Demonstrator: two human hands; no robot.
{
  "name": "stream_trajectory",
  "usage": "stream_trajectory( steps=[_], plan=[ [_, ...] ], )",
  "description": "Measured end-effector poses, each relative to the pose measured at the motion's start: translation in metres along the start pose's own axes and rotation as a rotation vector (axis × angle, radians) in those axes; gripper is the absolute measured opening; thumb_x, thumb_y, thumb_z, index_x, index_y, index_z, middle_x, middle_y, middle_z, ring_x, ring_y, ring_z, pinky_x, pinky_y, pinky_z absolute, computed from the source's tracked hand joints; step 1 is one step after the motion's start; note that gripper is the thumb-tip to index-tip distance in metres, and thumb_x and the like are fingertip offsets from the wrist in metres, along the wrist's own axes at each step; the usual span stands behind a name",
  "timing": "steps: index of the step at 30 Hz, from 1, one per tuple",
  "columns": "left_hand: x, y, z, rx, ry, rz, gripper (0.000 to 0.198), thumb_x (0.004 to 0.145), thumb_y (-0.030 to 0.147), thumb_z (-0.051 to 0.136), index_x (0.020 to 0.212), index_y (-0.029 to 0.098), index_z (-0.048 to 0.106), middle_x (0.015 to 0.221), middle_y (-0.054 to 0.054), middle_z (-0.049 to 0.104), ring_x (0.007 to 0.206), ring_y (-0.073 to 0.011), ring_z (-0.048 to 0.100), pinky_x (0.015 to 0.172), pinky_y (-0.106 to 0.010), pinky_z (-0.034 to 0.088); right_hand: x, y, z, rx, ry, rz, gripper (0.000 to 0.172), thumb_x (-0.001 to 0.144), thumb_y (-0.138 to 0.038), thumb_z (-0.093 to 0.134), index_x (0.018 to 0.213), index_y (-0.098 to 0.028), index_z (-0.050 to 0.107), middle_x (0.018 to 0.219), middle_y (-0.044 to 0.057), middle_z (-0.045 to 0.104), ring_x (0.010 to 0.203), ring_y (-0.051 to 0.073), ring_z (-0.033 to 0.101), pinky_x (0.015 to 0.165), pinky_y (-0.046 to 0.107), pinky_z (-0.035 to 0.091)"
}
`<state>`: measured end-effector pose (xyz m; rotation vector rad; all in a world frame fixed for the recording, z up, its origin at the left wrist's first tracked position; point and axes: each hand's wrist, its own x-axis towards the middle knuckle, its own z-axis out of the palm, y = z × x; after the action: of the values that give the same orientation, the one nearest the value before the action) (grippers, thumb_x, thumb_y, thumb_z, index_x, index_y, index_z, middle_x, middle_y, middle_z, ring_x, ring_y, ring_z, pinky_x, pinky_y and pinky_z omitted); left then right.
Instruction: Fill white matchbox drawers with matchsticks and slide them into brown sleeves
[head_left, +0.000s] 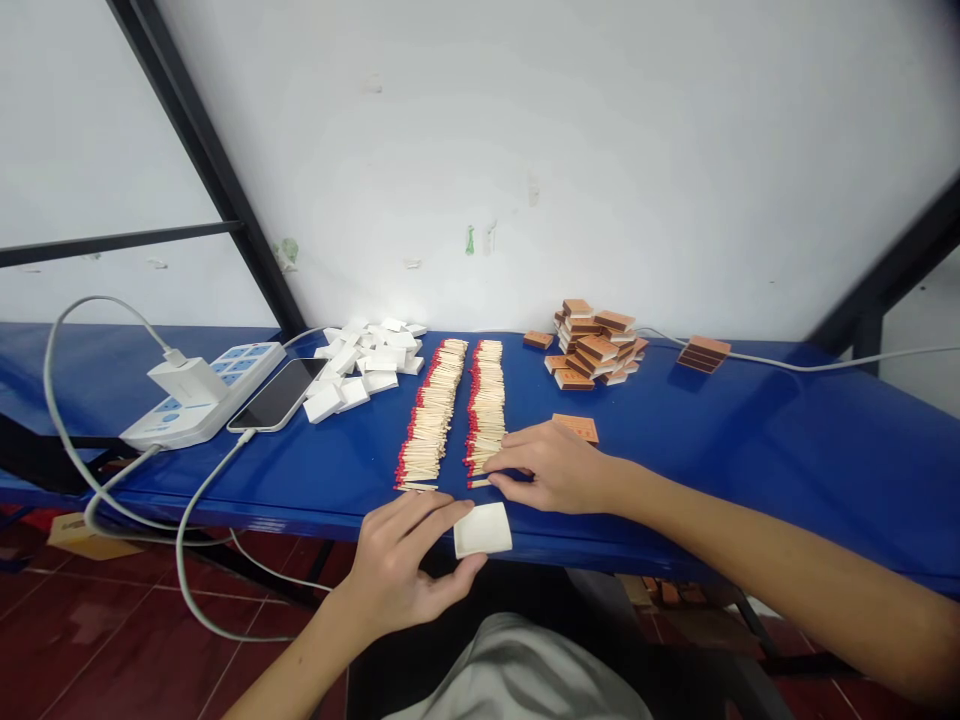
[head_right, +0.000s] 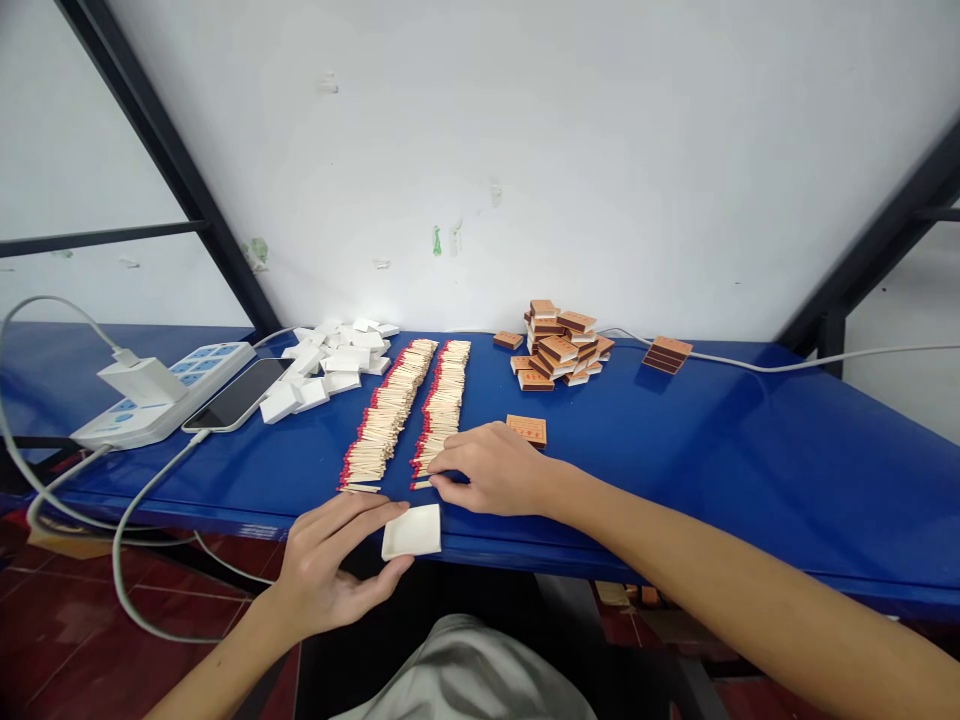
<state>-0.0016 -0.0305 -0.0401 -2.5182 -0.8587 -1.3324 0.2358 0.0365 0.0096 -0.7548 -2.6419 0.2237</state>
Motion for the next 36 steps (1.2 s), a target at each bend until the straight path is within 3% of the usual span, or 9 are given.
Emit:
stream_trajectory(
  steps=[6,17,24,30,36],
  plan=[
    [0.0007,-0.0002,0.0002,-0.003,0.008,0.017,0.029,0.084,0.025,0.072,0.111,0.015,0.067,0.092,-0.009,0.074,0.078,-0.0189,0.070,0.072,-0.032,0.058,-0.0003,-0.0001,0.0001,-0.069,-0.028,-0.020,0.022,0.097,-0.022,0.054,0.094,-0.019,0.076,0.075,0.001,0.066,0.065,0.012,0.054,0.059,0.026,0.029],
    [-0.0002,0.0037,-0.0018,0.048,0.019,-0.039,0.028,0.082,0.027,0.074,0.107,0.016,0.067,0.091,-0.009,0.067,0.080,-0.0223,0.061,0.071,-0.038,0.043,0.0005,-0.0034,-0.0019,0.081,-0.027,-0.001,0.020,0.094,-0.019,0.057,0.095,-0.019,0.077,0.073,0.000,0.066,0.063,0.011,0.053,0.061,0.024,0.034],
    [0.0018,0.0037,-0.0037,-0.036,0.028,-0.069,0.032,0.080,0.026,0.074,0.109,0.016,0.065,0.077,-0.001,0.048,0.068,-0.0145,0.048,0.060,-0.028,0.046,-0.0004,-0.0011,-0.0002,0.056,-0.021,-0.035,0.020,0.093,-0.018,0.055,0.088,-0.018,0.075,0.071,0.000,0.064,0.063,0.011,0.052,0.061,0.024,0.034],
    [0.0049,0.0049,-0.0039,-0.013,0.028,-0.049,0.031,0.078,0.026,0.073,0.107,0.018,0.067,0.084,-0.003,0.051,0.075,-0.0161,0.052,0.064,-0.028,0.051,-0.0013,-0.0033,-0.0016,-0.014,0.069,0.030,0.019,0.090,-0.018,0.056,0.087,-0.017,0.075,0.072,0.000,0.061,0.064,0.011,0.051,0.060,0.026,0.031],
    [0.0003,0.0027,-0.0032,-0.012,0.025,-0.023,0.033,0.079,0.030,0.074,0.108,0.017,0.067,0.082,-0.003,0.054,0.074,-0.0171,0.054,0.066,-0.032,0.047,-0.0010,-0.0034,-0.0030,-0.048,0.013,0.054,0.019,0.090,-0.019,0.056,0.086,-0.018,0.075,0.074,0.001,0.063,0.066,0.012,0.052,0.061,0.026,0.029]
  ],
)
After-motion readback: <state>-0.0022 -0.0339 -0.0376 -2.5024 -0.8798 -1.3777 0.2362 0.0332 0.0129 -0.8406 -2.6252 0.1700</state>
